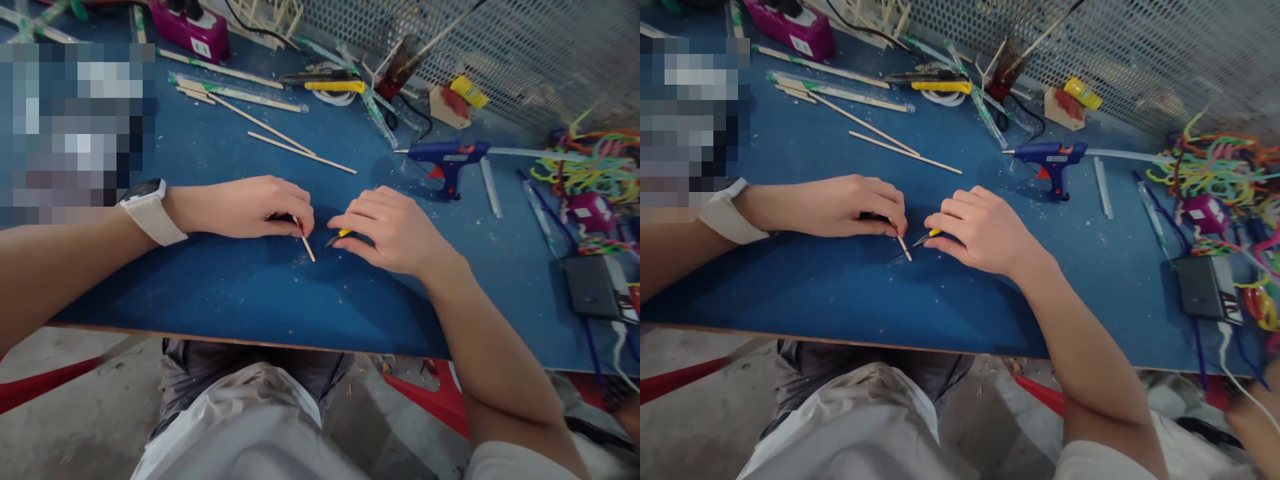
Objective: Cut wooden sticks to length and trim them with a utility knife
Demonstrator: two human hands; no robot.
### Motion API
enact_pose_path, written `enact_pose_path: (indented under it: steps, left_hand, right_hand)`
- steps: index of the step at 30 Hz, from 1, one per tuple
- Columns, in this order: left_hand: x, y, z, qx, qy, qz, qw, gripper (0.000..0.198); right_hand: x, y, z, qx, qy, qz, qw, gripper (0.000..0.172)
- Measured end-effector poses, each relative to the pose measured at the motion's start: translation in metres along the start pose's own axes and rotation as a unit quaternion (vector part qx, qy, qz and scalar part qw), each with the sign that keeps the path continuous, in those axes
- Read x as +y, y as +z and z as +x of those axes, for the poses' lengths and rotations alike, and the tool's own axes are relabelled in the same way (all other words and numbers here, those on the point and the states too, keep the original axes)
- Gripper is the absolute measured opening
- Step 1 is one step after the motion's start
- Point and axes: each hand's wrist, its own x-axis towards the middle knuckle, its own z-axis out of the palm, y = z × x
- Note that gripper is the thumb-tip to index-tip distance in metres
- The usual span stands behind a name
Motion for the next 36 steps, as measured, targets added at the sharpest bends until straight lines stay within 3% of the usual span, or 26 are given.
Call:
enact_pose_path:
  steps: [7,19,36]
  left_hand:
    - [-0.001,-0.001,0.000,-0.011,0.008,0.005,1.000,0.022]
    - [-0.003,0.000,0.002,-0.006,-0.017,0.011,1.000,0.019]
    - [0.000,-0.002,0.001,-0.010,-0.005,0.012,1.000,0.022]
  right_hand:
    - [-0.001,0.009,-0.001,0.015,0.012,-0.040,0.999,0.037]
    - [-0.010,0.023,0.003,0.085,0.019,0.053,0.995,0.020]
    - [-0.009,0.026,0.004,0.094,0.013,0.063,0.994,0.021]
